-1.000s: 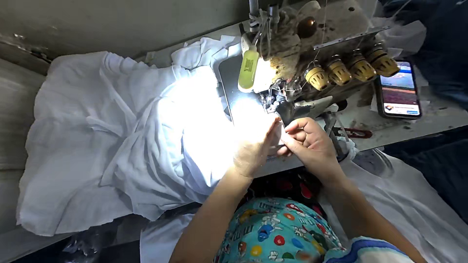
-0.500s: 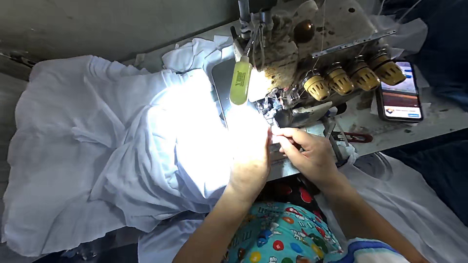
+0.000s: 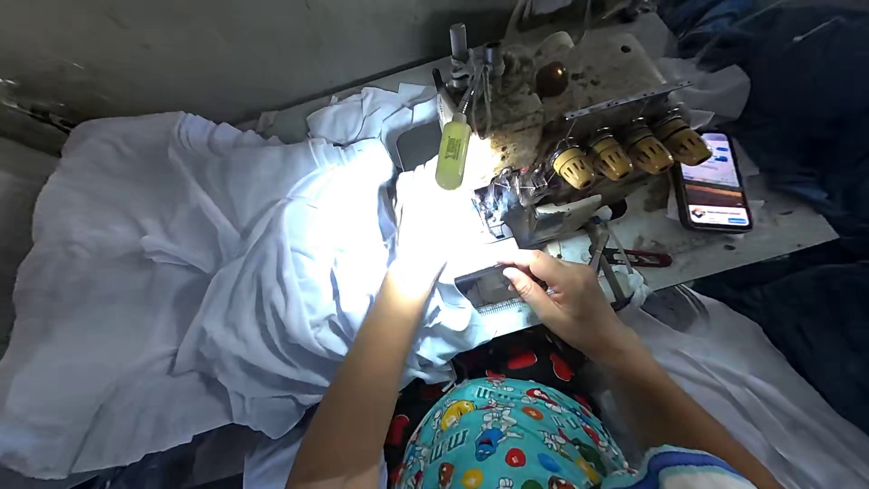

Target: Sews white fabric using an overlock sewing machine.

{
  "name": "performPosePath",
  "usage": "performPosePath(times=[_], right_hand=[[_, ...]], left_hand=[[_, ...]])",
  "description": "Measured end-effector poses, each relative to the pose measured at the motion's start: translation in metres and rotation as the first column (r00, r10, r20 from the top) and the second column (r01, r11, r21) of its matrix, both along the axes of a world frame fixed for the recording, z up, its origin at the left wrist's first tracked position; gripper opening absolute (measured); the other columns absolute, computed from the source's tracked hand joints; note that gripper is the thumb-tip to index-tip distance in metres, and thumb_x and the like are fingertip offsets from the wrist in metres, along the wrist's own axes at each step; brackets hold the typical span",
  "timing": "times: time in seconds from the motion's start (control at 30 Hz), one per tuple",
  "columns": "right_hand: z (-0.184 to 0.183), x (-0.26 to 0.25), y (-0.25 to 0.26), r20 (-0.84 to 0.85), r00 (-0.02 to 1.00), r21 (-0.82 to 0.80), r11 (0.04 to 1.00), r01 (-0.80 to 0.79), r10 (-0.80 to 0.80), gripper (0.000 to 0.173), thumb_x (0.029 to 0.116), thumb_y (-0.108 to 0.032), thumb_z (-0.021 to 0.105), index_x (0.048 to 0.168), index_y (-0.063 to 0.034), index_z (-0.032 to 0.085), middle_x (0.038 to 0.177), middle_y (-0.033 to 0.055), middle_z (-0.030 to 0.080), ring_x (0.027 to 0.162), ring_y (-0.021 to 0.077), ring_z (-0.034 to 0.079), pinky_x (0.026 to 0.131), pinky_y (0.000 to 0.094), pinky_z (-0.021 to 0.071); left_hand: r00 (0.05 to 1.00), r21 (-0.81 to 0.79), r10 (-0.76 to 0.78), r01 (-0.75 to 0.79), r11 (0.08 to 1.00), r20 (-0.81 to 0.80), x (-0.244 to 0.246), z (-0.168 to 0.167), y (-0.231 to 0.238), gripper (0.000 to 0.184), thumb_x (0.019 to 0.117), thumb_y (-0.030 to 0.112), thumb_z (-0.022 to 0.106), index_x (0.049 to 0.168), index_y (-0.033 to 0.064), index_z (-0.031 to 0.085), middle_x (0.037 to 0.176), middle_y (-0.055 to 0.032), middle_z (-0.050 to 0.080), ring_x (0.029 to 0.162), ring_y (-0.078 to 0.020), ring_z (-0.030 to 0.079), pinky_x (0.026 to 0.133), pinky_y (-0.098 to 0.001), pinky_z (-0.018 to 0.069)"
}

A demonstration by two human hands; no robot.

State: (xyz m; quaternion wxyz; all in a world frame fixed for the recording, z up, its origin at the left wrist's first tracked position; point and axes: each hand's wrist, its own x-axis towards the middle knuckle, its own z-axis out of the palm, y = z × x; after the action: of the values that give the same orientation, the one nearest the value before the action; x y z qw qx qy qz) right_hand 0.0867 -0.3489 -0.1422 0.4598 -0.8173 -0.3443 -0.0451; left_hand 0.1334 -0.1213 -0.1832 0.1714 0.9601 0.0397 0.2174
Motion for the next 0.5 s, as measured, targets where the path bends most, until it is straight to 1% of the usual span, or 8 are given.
performPosePath(times=[0.03,0.1,0.17,0.27,0.3,0.37,0.43,0.5], right_hand=[[0.0,-0.001,0.001,0.005,1.0,0.023,0.999,-0.031,0.031,0.027,0.1042,-0.021,0.053,0.106,-0.0038,0.075,0.083,0.0057,0.073,0.072,0.0091,0.068,0.067,0.0248,0.0571],[0.001,-0.003,0.002,0.022,0.996,0.067,0.994,-0.085,0.083,0.026,0.1039,-0.019,0.054,0.107,-0.0038,0.075,0.084,0.0061,0.074,0.073,0.0087,0.068,0.069,0.0237,0.0569],[0.001,-0.007,0.006,0.041,0.992,0.113,0.986,-0.122,0.118,0.023,0.1026,-0.016,0.056,0.108,-0.0042,0.075,0.088,0.0071,0.074,0.076,0.0088,0.068,0.072,0.0237,0.0565],[-0.001,-0.011,0.012,0.075,0.987,0.14,0.978,-0.154,0.144,0.02,0.1005,-0.014,0.059,0.11,-0.0052,0.075,0.104,0.0111,0.073,0.088,0.0131,0.07,0.077,0.0264,0.0575],[0.0,-0.012,0.013,0.092,0.984,0.123,0.979,-0.164,0.153,0.021,0.1011,-0.015,0.059,0.113,-0.0062,0.074,0.112,0.0135,0.072,0.091,0.0163,0.07,0.077,0.0287,0.0584],[0.001,-0.012,0.013,0.133,0.972,0.095,0.974,-0.205,0.191,0.025,0.1008,-0.012,0.057,0.121,-0.0052,0.07,0.119,0.0171,0.07,0.087,0.022,0.07,0.073,0.033,0.0584],[0.003,-0.009,0.011,0.148,0.958,0.08,0.963,-0.259,0.245,0.026,0.1015,-0.013,0.056,0.123,-0.0041,0.068,0.113,0.0161,0.072,0.085,0.0219,0.07,0.073,0.0328,0.0579],[0.001,-0.002,0.005,0.114,0.963,0.104,0.961,-0.256,0.244,0.021,0.102,-0.017,0.058,0.112,-0.0035,0.071,0.097,0.0116,0.073,0.083,0.0178,0.07,0.073,0.0316,0.0579]], left_hand=[[1.0,0.016,0.01,-0.01,1.0,0.003,-0.001,0.004,0.003,0.036,0.0972,0.038,0.061,0.129,0.0209,0.066,0.128,-0.0046,0.064,0.123,-0.0235,0.057,0.106,-0.0452,0.0436],[0.998,-0.006,-0.007,0.007,1.0,0.067,-0.017,0.02,0.004,0.025,0.0978,0.026,0.062,0.116,0.0122,0.072,0.115,-0.009,0.069,0.112,-0.025,0.064,0.101,-0.0459,0.0475],[1.0,-0.207,0.028,-0.025,0.978,0.01,-0.048,0.059,-0.002,0.017,0.0967,0.014,0.063,0.107,0.0025,0.072,0.101,-0.0132,0.071,0.097,-0.0233,0.068,0.089,-0.042,0.0533],[0.996,-0.276,0.094,-0.093,0.957,-0.009,-0.092,0.081,-0.006,0.018,0.096,0.006,0.06,0.107,-0.005,0.069,0.106,-0.0207,0.068,0.101,-0.0283,0.065,0.091,-0.0435,0.0516],[0.993,-0.25,0.113,-0.101,0.963,0.034,-0.102,0.078,-0.01,0.017,0.0933,0.007,0.062,0.1,-0.0057,0.07,0.099,-0.0201,0.068,0.092,-0.0259,0.066,0.084,-0.0398,0.0527],[0.995,-0.246,0.059,-0.038,0.968,0.079,-0.124,0.072,-0.021,0.021,0.0923,0.019,0.065,0.086,0.0009,0.073,0.079,-0.0095,0.07,0.072,-0.0109,0.064,0.068,-0.0245,0.052],[0.987,-0.327,-0.143,0.16,0.931,0.077,-0.138,0.068,-0.035,0.023,0.0969,0.021,0.064,0.094,0.0032,0.077,0.08,-0.0054,0.073,0.073,-0.0029,0.066,0.07,-0.0165,0.053],[0.964,-0.349,-0.251,0.265,0.899,0.086,-0.138,0.064,-0.044,0.023,0.1,0.021,0.061,0.101,0.0044,0.076,0.087,-0.0056,0.075,0.08,-0.0031,0.069,0.076,-0.017,0.0546]])
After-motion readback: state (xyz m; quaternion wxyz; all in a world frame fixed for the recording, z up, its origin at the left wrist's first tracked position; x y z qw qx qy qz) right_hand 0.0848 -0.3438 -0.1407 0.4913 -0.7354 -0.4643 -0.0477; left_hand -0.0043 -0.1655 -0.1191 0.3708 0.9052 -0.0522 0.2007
